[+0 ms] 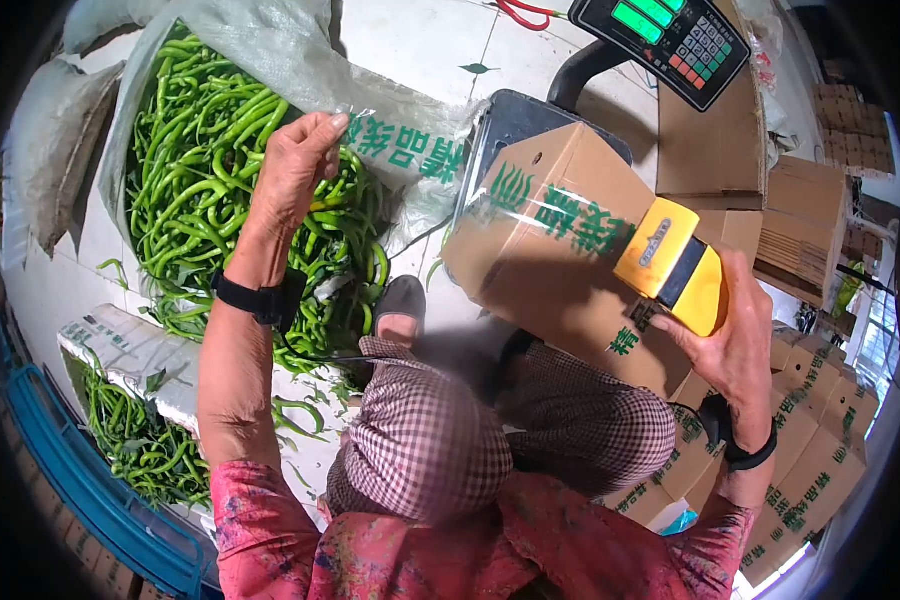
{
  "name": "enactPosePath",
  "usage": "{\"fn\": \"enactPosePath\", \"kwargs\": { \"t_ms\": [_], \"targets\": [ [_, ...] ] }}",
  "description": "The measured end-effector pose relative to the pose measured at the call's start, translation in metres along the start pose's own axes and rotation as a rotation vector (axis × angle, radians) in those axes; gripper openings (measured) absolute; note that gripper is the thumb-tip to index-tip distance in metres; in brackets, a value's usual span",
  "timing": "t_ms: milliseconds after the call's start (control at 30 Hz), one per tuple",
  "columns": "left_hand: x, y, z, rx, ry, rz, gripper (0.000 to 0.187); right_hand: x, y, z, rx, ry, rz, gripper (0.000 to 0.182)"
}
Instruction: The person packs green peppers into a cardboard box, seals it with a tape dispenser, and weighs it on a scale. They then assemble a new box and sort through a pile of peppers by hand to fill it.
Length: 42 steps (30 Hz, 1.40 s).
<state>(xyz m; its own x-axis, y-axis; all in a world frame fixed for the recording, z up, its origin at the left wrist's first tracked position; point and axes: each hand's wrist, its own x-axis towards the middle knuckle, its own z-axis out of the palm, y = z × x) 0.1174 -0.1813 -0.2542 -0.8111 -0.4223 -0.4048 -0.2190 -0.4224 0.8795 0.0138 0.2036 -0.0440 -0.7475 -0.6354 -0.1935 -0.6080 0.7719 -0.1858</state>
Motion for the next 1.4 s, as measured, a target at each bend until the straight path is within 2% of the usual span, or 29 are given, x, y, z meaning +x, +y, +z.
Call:
{"fn": "enactPosePath", "kwargs": {
  "t_ms": [100, 233, 333, 400, 533, 600, 667, 733, 800, 833, 900, 933, 1033, 1067, 1133, 1200, 1267, 1400],
  "targets": [
    [0.004, -0.021, 0.001, 0.002, -0.054, 0.042, 0.032, -0.003, 0.001, -0.001, 0.006, -0.044, 0.035, 0.075],
    [0.011, -0.051, 0.014, -0.013, 0.006, 0.021, 0.031, -0.002, 0.008, 0.009, 0.001, -0.041, 0.023, 0.077],
    [0.012, -0.076, 0.013, 0.037, -0.034, -0.021, 0.030, 0.001, 0.010, 0.012, 0.000, -0.044, 0.039, 0.075],
    [0.011, -0.101, 0.020, 0.176, 0.001, -0.071, 0.033, 0.005, 0.012, 0.018, 0.030, -0.062, 0.016, 0.070],
    [0.013, -0.133, 0.054, 0.195, -0.007, -0.049, 0.035, 0.012, 0.013, 0.021, 0.024, -0.107, 0.007, 0.064],
    [0.014, -0.154, 0.069, 0.201, -0.062, -0.073, 0.036, 0.008, 0.012, 0.027, 0.011, -0.043, -0.043, 0.062],
    [0.012, -0.172, 0.079, 0.224, -0.141, -0.012, 0.036, 0.007, 0.008, 0.026, -0.004, -0.042, -0.041, 0.062],
    [0.009, -0.174, 0.090, 0.409, -0.154, 0.014, 0.036, 0.007, 0.008, 0.028, -0.016, -0.025, -0.055, 0.063],
    [0.011, -0.171, 0.095, 0.623, -0.147, 0.178, 0.039, 0.006, 0.010, 0.029, -0.021, -0.017, -0.060, 0.062],
    [0.012, -0.174, 0.096, 0.626, -0.143, 0.181, 0.039, 0.006, 0.011, 0.030, -0.030, -0.012, -0.066, 0.062],
    [0.012, -0.176, 0.095, 0.954, -0.191, 0.375, 0.042, 0.006, 0.014, 0.033, -0.012, 0.018, -0.080, 0.061],
    [0.011, -0.173, 0.095, 0.957, -0.188, 0.375, 0.042, 0.006, 0.015, 0.035, 0.001, 0.041, -0.083, 0.060],
    [0.006, -0.153, 0.099, 1.148, -0.241, 0.105, 0.045, 0.004, 0.019, 0.037, 0.010, 0.068, -0.092, 0.060],
    [0.009, -0.150, 0.100, 1.151, -0.246, 0.110, 0.045, 0.003, 0.020, 0.037, 0.012, 0.072, -0.086, 0.060],
    [0.015, -0.133, 0.107, 0.945, -0.009, 0.420, 0.044, 0.000, 0.025, 0.038, 0.063, 0.081, -0.106, 0.061],
    [0.016, -0.080, 0.130, 0.657, -0.036, 0.417, 0.054, -0.001, 0.027, 0.039, 0.078, 0.099, -0.101, 0.061],
    [0.010, -0.036, 0.167, 0.306, -0.223, 0.376, 0.060, -0.002, 0.028, 0.041, 0.096, 0.118, -0.105, 0.061],
    [0.016, -0.054, 0.192, 0.383, -0.361, 0.389, 0.067, -0.007, 0.036, 0.046, 0.205, 0.190, -0.112, 0.056]
  ]
}}
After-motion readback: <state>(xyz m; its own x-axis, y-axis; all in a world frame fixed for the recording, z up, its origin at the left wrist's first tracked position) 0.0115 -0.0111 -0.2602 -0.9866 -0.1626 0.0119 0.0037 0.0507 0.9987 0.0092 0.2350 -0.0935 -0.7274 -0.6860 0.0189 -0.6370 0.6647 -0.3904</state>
